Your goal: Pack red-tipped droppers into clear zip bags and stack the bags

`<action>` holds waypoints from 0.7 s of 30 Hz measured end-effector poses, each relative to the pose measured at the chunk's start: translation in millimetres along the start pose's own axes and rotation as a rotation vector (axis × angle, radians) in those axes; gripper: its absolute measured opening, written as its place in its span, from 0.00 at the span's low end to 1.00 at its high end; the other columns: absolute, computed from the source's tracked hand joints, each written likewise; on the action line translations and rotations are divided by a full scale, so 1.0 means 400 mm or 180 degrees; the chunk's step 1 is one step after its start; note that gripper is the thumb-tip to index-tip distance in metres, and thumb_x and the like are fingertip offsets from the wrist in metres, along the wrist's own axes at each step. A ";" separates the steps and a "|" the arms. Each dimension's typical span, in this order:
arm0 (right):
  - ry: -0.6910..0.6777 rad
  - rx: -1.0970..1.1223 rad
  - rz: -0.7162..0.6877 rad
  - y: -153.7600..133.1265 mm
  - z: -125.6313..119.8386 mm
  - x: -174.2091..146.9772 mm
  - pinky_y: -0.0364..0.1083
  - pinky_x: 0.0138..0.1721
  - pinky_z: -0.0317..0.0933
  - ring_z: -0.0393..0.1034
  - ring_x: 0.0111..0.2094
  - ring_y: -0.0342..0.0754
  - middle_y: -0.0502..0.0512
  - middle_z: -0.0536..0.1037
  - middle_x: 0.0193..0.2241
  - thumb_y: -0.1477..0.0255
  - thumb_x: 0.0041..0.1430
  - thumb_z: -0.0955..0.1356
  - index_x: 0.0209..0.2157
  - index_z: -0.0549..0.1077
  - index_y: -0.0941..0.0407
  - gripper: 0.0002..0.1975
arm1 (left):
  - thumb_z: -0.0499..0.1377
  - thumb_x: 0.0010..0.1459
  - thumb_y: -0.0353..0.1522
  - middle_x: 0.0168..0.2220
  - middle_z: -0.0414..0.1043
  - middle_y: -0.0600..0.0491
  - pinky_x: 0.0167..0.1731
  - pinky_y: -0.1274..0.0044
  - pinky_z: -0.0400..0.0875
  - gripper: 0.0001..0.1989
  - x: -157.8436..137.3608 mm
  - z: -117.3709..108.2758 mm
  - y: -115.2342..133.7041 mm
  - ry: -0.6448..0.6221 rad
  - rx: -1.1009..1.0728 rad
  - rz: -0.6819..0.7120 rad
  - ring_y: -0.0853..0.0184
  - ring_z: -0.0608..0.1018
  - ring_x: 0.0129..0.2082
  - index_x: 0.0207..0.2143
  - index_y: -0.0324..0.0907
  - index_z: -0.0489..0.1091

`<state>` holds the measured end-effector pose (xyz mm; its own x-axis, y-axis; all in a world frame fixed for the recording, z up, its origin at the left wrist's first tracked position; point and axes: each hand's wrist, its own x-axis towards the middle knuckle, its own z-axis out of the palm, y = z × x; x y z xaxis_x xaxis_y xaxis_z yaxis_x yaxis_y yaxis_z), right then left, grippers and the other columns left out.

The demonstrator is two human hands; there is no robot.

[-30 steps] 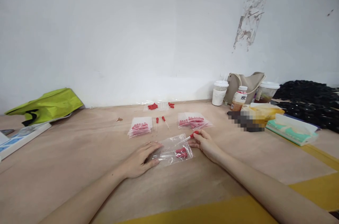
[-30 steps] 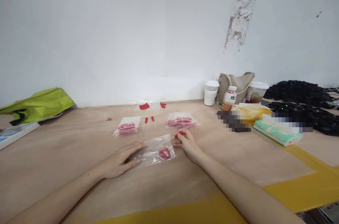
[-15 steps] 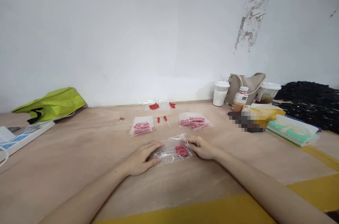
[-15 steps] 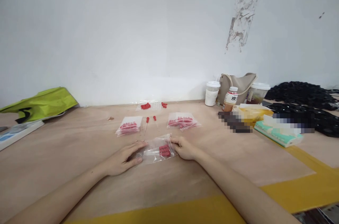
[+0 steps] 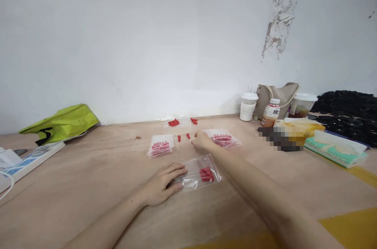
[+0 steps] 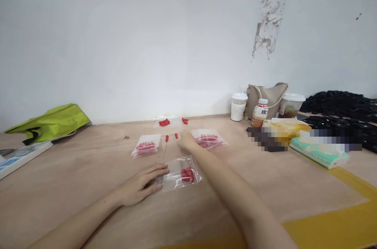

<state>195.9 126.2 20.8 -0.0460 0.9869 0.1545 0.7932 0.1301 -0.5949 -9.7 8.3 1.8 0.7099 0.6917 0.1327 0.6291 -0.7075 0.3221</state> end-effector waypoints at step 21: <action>0.1270 0.3015 0.0170 0.237 -0.101 -0.184 0.38 0.15 0.58 0.61 0.16 0.40 0.41 0.64 0.18 0.68 0.42 0.67 0.42 0.52 0.53 0.26 | 0.48 0.60 0.40 0.59 0.48 0.51 0.55 0.66 0.50 0.20 0.004 0.008 -0.002 0.0060 -0.0074 -0.0065 0.59 0.51 0.59 0.54 0.49 0.58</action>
<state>299.0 62.0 -15.4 0.3176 0.9126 0.2575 -0.0241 0.2792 -0.9599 -8.1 9.5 -1.2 0.6908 0.7087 0.1436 0.6356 -0.6898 0.3465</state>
